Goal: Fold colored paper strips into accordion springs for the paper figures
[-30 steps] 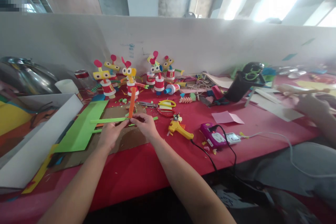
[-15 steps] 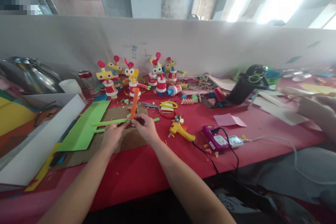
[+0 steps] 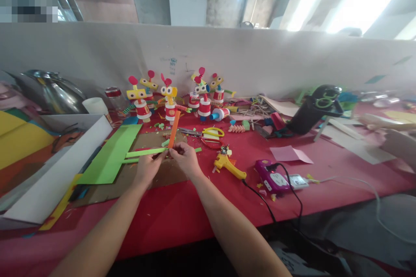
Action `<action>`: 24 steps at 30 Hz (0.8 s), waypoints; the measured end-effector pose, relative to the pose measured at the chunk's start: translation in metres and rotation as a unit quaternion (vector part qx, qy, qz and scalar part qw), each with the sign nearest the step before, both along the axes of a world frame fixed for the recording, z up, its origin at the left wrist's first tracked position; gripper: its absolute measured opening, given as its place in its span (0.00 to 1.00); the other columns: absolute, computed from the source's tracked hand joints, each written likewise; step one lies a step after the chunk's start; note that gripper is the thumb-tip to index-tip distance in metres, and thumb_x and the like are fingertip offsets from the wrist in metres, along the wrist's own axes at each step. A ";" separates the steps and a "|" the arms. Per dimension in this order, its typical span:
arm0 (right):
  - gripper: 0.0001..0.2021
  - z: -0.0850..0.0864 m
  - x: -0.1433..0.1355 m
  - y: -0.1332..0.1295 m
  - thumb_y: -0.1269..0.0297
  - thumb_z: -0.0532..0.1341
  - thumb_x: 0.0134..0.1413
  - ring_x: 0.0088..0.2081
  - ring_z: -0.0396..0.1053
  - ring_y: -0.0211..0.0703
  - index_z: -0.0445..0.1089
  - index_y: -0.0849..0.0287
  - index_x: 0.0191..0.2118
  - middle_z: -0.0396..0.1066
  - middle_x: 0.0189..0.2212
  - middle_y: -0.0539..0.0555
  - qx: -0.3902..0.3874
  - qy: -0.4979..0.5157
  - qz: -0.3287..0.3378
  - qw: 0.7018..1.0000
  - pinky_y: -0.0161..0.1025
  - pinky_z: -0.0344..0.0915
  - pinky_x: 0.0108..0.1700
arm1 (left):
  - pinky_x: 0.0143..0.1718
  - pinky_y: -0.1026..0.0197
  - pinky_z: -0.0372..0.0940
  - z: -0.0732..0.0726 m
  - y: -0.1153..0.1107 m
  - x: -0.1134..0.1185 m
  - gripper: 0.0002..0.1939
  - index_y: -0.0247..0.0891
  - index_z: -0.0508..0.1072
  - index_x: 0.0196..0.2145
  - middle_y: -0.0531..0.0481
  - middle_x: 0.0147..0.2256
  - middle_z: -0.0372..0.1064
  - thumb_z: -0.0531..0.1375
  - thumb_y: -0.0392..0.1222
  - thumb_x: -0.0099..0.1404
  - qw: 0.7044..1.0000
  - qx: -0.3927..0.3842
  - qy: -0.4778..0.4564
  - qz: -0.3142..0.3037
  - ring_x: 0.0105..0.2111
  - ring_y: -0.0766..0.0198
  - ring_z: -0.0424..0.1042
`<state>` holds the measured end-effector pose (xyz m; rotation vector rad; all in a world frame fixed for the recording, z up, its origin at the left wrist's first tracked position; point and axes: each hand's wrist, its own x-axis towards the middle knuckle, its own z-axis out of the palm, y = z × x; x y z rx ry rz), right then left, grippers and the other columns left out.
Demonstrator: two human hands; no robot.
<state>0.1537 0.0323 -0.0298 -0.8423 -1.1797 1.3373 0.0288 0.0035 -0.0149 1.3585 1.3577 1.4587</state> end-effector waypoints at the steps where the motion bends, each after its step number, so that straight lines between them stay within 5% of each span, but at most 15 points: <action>1: 0.10 0.000 0.000 0.000 0.60 0.67 0.39 0.27 0.68 0.38 0.70 0.59 0.28 0.71 0.25 0.49 0.000 0.003 -0.003 1.000 0.36 0.65 0.33 | 0.38 0.58 0.64 -0.002 0.001 0.000 0.10 0.39 0.80 0.31 0.47 0.30 0.77 0.66 0.45 0.51 1.000 -0.003 0.002 -0.001 0.34 0.53 0.73; 12: 0.09 -0.007 0.002 -0.002 0.62 0.67 0.41 0.26 0.65 0.34 0.73 0.60 0.30 0.71 0.26 0.49 -0.017 0.024 0.007 1.000 0.34 0.62 0.31 | 0.39 0.59 0.64 -0.009 0.004 -0.004 0.16 0.36 0.79 0.35 0.45 0.33 0.78 0.67 0.45 0.48 0.997 -0.038 -0.069 0.001 0.37 0.54 0.74; 18: 0.08 -0.007 0.001 -0.002 0.61 0.67 0.41 0.25 0.64 0.34 0.72 0.60 0.28 0.69 0.23 0.48 -0.009 0.027 -0.006 1.000 0.34 0.62 0.31 | 0.30 0.61 0.63 -0.010 0.002 -0.003 0.13 0.35 0.80 0.31 0.47 0.26 0.76 0.67 0.46 0.49 0.996 -0.073 -0.056 -0.014 0.28 0.57 0.73; 24: 0.09 -0.005 0.001 -0.004 0.61 0.68 0.39 0.24 0.64 0.34 0.70 0.59 0.27 0.68 0.22 0.47 -0.021 0.047 0.020 0.999 0.34 0.62 0.31 | 0.31 0.59 0.64 -0.011 0.003 -0.004 0.15 0.35 0.80 0.31 0.46 0.25 0.76 0.69 0.45 0.45 0.986 -0.098 -0.131 -0.015 0.27 0.57 0.73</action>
